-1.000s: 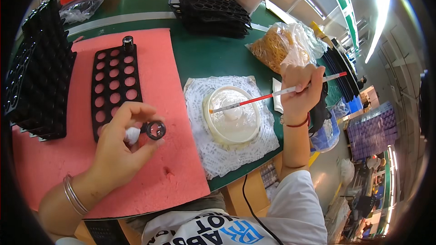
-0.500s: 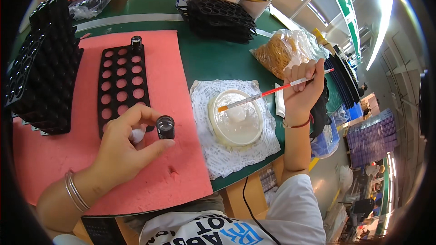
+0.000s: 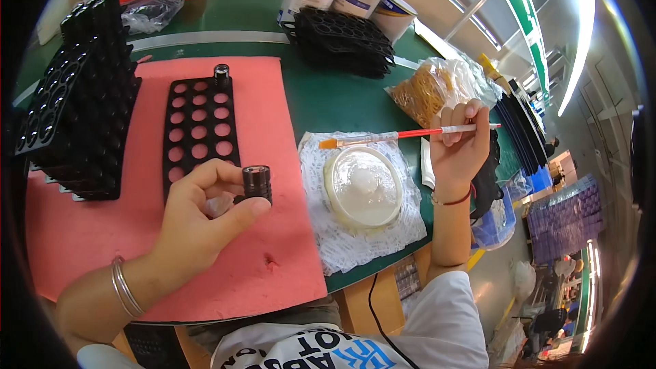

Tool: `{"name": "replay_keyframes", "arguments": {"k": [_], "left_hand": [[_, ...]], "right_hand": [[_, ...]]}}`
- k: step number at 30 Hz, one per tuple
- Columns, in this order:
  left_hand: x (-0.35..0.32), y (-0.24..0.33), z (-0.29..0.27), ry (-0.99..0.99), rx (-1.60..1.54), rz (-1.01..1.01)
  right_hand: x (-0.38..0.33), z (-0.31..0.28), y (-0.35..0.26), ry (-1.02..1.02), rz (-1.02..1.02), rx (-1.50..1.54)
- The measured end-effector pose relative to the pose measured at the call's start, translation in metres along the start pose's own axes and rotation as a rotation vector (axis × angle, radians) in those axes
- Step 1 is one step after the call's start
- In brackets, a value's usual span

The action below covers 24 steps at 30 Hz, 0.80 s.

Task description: Applying adhesive to small cylindrical components using a brush and organizing them in a tray.

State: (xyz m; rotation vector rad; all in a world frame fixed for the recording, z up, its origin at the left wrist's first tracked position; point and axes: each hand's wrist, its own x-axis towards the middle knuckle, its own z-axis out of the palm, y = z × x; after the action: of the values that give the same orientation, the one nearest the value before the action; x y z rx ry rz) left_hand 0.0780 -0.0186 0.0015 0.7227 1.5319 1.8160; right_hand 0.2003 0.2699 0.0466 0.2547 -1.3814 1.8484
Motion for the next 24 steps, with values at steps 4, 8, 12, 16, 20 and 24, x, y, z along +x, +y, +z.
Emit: {"name": "replay_keyframes", "arguments": {"k": [4, 8, 12, 16, 20, 24], "left_hand": [[0.001, 0.003, -0.001, 0.000, -0.021, -0.019], [0.001, 0.005, -0.002, 0.006, -0.014, 0.003], [0.002, -0.002, -0.004, 0.015, -0.066, 0.028], [0.005, -0.004, -0.005, 0.004, -0.135, 0.044], [0.002, -0.001, -0.004, -0.001, -0.104, 0.034], [0.003, -0.002, -0.004, -0.018, -0.091, 0.025]], "right_hand": [[-0.003, 0.001, 0.002, -0.019, 0.048, 0.003], [-0.007, 0.001, 0.006, -0.095, 0.035, -0.044], [-0.013, 0.003, 0.009, -0.185, 0.001, -0.175], [-0.015, 0.004, 0.011, -0.233, 0.012, -0.214], [-0.015, 0.006, 0.010, -0.249, 0.010, -0.218], [-0.016, 0.005, 0.010, -0.252, -0.001, -0.260]]}}
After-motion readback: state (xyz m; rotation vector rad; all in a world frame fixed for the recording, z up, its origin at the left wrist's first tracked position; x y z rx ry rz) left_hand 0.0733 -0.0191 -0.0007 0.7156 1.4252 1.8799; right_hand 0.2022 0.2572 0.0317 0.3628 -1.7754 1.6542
